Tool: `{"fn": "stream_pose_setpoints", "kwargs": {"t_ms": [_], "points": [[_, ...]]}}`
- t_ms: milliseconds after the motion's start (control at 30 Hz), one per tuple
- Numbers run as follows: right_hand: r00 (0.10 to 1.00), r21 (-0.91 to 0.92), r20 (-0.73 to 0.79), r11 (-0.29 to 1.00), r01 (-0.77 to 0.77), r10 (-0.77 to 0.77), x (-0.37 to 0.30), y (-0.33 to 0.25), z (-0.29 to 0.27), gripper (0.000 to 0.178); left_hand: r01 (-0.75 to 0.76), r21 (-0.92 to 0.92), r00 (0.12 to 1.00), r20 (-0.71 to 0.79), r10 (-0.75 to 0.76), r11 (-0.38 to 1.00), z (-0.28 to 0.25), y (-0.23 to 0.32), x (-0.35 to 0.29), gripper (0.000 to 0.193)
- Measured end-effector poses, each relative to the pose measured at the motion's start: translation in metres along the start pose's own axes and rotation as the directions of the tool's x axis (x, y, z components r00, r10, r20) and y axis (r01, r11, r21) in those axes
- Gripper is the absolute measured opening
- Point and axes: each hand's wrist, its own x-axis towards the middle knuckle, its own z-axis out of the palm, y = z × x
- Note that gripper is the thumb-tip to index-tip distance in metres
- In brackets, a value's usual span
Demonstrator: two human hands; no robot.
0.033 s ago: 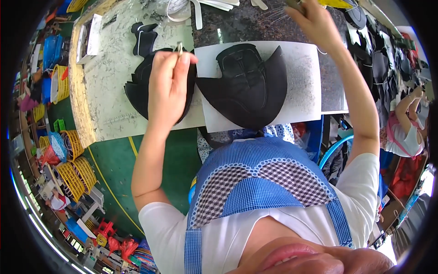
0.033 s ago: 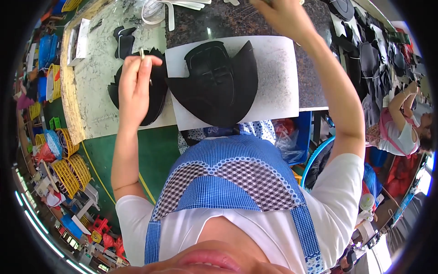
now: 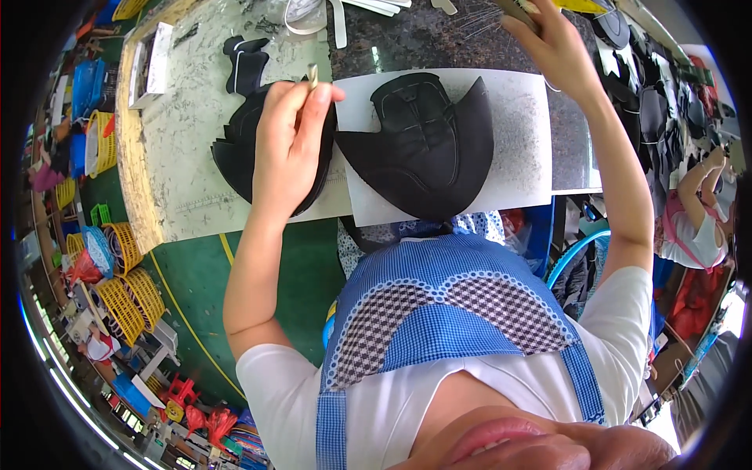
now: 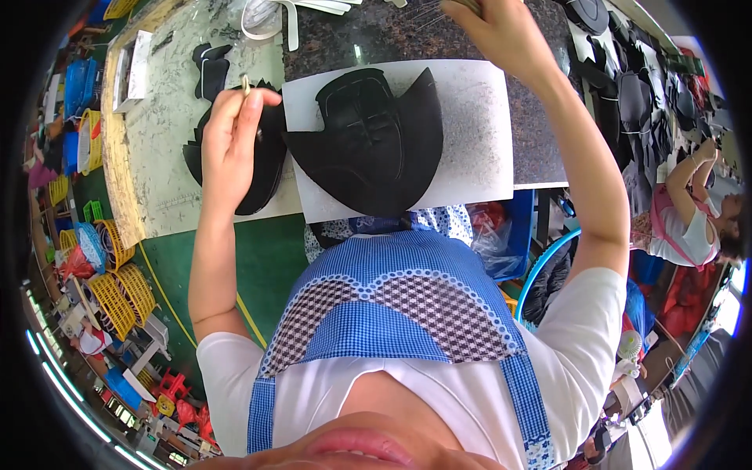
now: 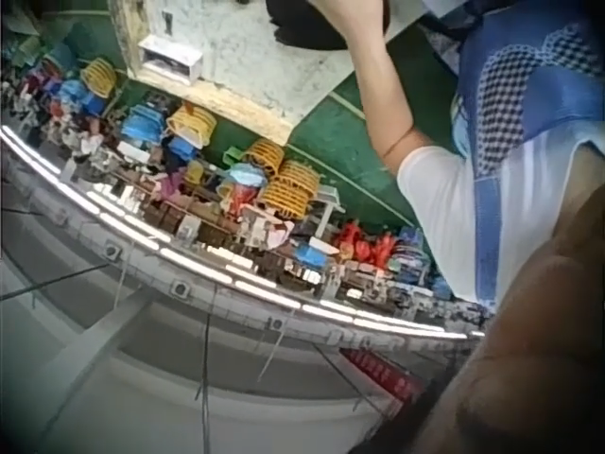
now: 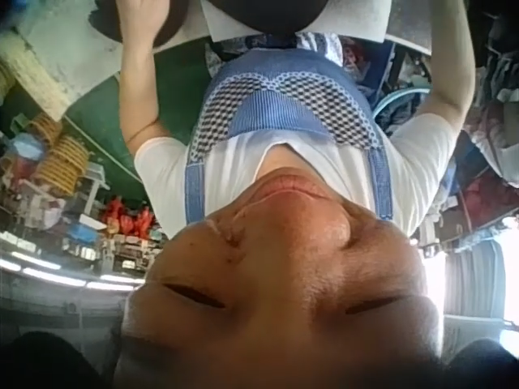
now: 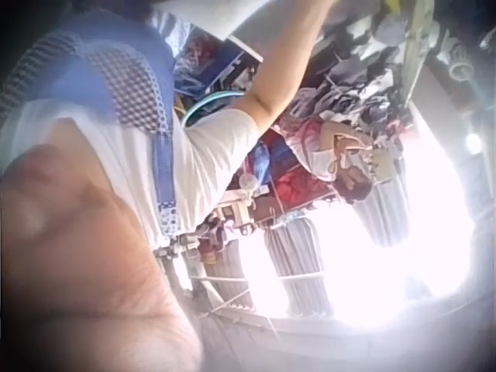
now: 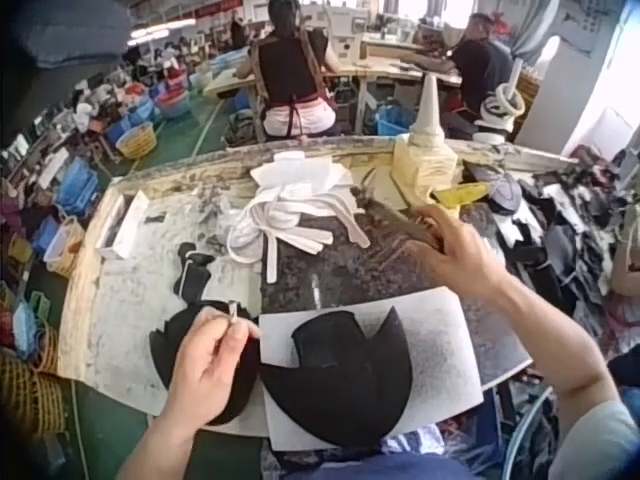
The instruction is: Assembling shoe upper components by placing small metal pieces and hammering them into place.
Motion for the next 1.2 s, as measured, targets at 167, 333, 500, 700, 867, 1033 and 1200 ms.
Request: {"fn": "stream_pose_setpoints", "kwargs": {"t_ms": [167, 333, 500, 700, 867, 1033, 1200], "points": [[0.982, 0.362, 0.190, 0.931, -0.052, -0.019, -0.075, 0.030, -0.008, 0.032, 0.226, -0.655, 0.955, 0.294, -0.032, 0.721, 0.035, -0.013, 0.028, 0.026], [0.946, 0.161, 0.313, 0.978, -0.136, 0.080, -0.123, 0.028, 0.004, 0.025, -0.053, -0.358, 0.971, 0.200, 0.132, 0.932, 0.058, -0.036, 0.030, 0.028], [0.909, 0.123, 0.407, 0.980, -0.156, 0.093, -0.126, 0.013, 0.004, 0.020, -0.021, -0.409, 0.976, 0.189, 0.107, 0.912, 0.059, -0.040, 0.034, 0.029], [0.902, 0.095, 0.427, 0.989, -0.115, 0.064, -0.128, 0.022, 0.006, 0.021, 0.017, -0.364, 0.957, 0.275, 0.090, 0.931, 0.051, -0.035, 0.043, 0.023], [0.916, 0.096, 0.394, 0.988, -0.119, 0.072, -0.126, 0.024, 0.006, 0.018, -0.007, -0.364, 0.971, 0.221, 0.094, 0.931, 0.054, -0.036, 0.044, 0.023], [0.941, 0.062, 0.331, 0.994, -0.094, 0.069, -0.122, 0.021, 0.004, 0.017, -0.183, -0.189, 0.966, 0.148, 0.212, 0.965, 0.059, -0.033, 0.038, 0.017], [0.942, 0.350, 0.005, 0.883, 0.314, -0.337, -0.107, -0.004, -0.004, 0.020, -0.553, 0.298, 0.831, 0.132, 0.541, 0.778, 0.068, -0.024, 0.034, 0.011]]}}
